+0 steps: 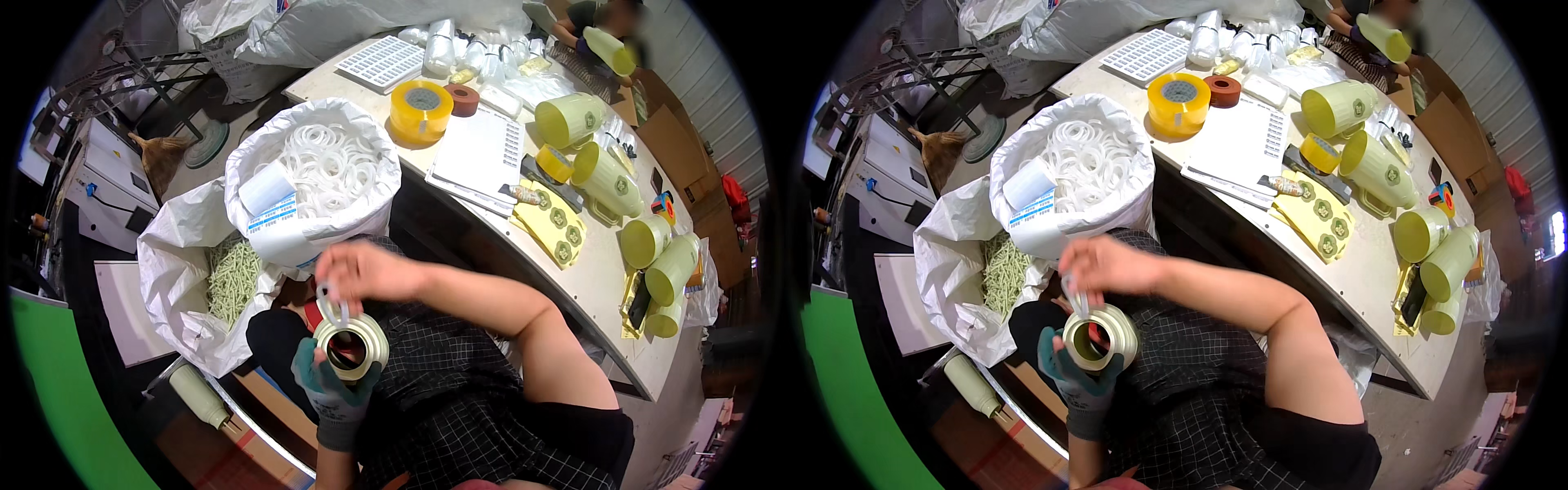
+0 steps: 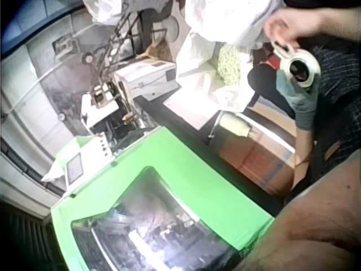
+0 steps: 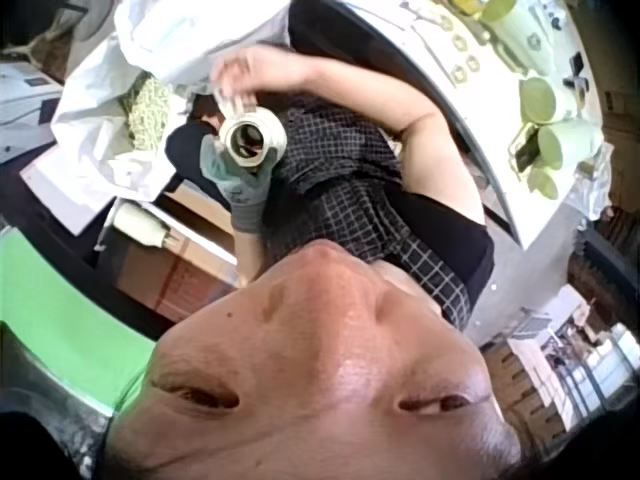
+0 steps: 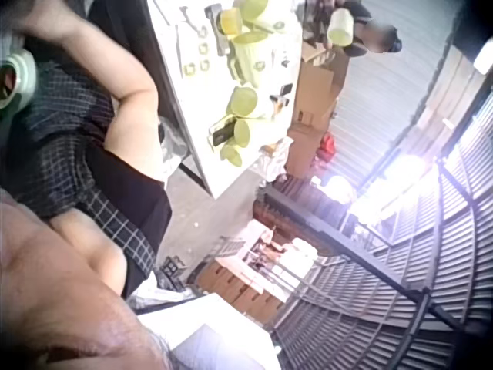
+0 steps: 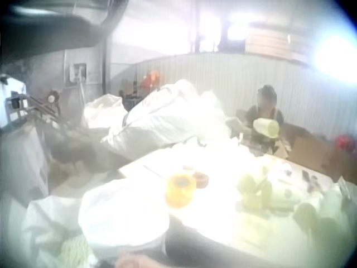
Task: The person applies multiple stickers to a plastic jug, including a small blue sticker near the handle and a larger circular green sticker on the side, before placing the jug aside.
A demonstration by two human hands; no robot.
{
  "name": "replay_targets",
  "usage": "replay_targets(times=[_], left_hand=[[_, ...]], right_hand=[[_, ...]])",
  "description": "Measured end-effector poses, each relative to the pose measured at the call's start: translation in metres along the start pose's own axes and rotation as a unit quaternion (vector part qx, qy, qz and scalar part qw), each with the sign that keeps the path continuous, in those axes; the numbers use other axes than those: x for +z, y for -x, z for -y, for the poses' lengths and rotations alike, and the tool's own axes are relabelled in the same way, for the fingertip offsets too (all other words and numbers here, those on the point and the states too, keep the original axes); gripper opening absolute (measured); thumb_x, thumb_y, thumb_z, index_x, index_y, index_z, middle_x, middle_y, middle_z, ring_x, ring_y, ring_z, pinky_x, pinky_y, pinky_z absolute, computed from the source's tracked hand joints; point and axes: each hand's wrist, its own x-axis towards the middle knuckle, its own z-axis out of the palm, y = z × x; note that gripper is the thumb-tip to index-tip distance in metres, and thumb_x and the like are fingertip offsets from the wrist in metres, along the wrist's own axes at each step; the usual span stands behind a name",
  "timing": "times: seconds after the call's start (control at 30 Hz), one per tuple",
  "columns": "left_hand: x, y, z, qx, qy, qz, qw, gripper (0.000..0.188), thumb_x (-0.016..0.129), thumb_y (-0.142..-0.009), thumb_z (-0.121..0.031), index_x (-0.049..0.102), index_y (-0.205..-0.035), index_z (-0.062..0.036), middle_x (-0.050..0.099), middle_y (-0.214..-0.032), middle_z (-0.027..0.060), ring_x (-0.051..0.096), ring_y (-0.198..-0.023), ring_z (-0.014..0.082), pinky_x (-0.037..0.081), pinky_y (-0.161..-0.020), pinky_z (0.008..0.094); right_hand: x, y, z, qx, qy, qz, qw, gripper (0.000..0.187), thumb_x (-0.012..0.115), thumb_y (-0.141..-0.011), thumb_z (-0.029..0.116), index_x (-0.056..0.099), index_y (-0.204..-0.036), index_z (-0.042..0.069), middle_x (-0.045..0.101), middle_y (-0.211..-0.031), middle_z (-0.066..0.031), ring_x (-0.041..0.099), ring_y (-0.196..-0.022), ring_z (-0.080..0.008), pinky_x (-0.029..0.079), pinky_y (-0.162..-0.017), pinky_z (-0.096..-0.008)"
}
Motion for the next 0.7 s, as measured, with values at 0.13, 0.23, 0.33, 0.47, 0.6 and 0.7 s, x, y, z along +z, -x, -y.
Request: replay_targets(times=[0.13, 0.23, 0.33, 0.47, 0.6, 0.7], left_hand=[[-0.012, -0.011, -0.006, 0.035, -0.043, 0.075, 0.996, 0.085, 0.091, -0.077, -0.033, 0.049, -0.146, -0.0061, 0.056, -0.144, 0.0189, 0.056, -0.121, 0.0431, 0.048, -0.099, 0.0553], [-0.009, -0.014, -0.012, 0.019, -0.008, 0.041, 0.999, 0.059, 0.093, -0.067, -0.024, 0.066, -0.117, -0.0092, 0.064, -0.125, 0.0107, 0.058, -0.118, 0.0399, 0.049, -0.096, 0.0526], [-0.013, -0.013, -0.007, 0.020, 0.002, 0.015, 1.000, 0.045, 0.095, -0.061, -0.021, 0.070, -0.096, -0.0094, 0.065, -0.112, 0.0084, 0.060, -0.111, 0.0392, 0.051, -0.091, 0.0520], [-0.012, -0.009, 0.000, 0.001, -0.006, 0.026, 1.000, 0.048, 0.093, -0.064, -0.039, 0.073, -0.096, -0.0094, 0.063, -0.114, 0.0085, 0.061, -0.116, 0.0393, 0.055, -0.093, 0.0519], [-0.024, -0.023, 0.003, 0.004, -0.044, 0.114, 0.992, 0.048, 0.083, -0.076, -0.048, 0.071, -0.106, -0.0126, 0.059, -0.118, 0.0073, 0.056, -0.122, 0.0386, 0.050, -0.100, 0.0538], [-0.028, -0.027, 0.007, 0.004, -0.051, 0.119, 0.992, 0.042, 0.083, -0.075, -0.043, 0.072, -0.101, -0.0116, 0.059, -0.114, 0.0055, 0.054, -0.118, 0.0368, 0.045, -0.102, 0.0552]], right_hand=[[0.036, 0.036, -0.007, 0.007, -0.069, 0.018, 0.997, 0.032, 0.074, -0.097, 0.002, 0.055, -0.123, 0.001, 0.071, -0.085, -0.0024, 0.068, -0.068, -0.0063, 0.051, -0.059, -0.0194], [0.040, 0.041, 0.000, 0.004, 0.023, 0.002, 1.000, 0.034, 0.074, -0.095, 0.002, 0.055, -0.123, 0.000, 0.071, -0.085, -0.0025, 0.069, -0.071, -0.0065, 0.052, -0.063, -0.0205], [0.054, 0.043, 0.015, -0.109, 0.332, -0.043, 0.936, 0.040, 0.081, -0.086, 0.007, 0.059, -0.120, 0.004, 0.071, -0.091, -0.0057, 0.073, -0.081, -0.0170, 0.057, -0.071, -0.0317], [0.059, 0.048, 0.004, -0.261, 0.517, 0.065, 0.812, 0.028, 0.082, -0.081, 0.022, 0.068, -0.102, 0.010, 0.065, -0.099, -0.0064, 0.069, -0.090, -0.0283, 0.057, -0.071, -0.0399], [0.043, 0.042, 0.013, -0.365, 0.622, 0.079, 0.688, 0.027, 0.077, -0.079, 0.031, 0.069, -0.090, 0.008, 0.056, -0.090, -0.0056, 0.062, -0.084, -0.0269, 0.055, -0.076, -0.0389], [0.040, 0.040, 0.013, -0.321, 0.664, 0.127, 0.663, 0.043, 0.080, -0.081, 0.040, 0.071, -0.108, 0.008, 0.065, -0.111, -0.0057, 0.063, -0.102, -0.0275, 0.051, -0.092, -0.0427]])
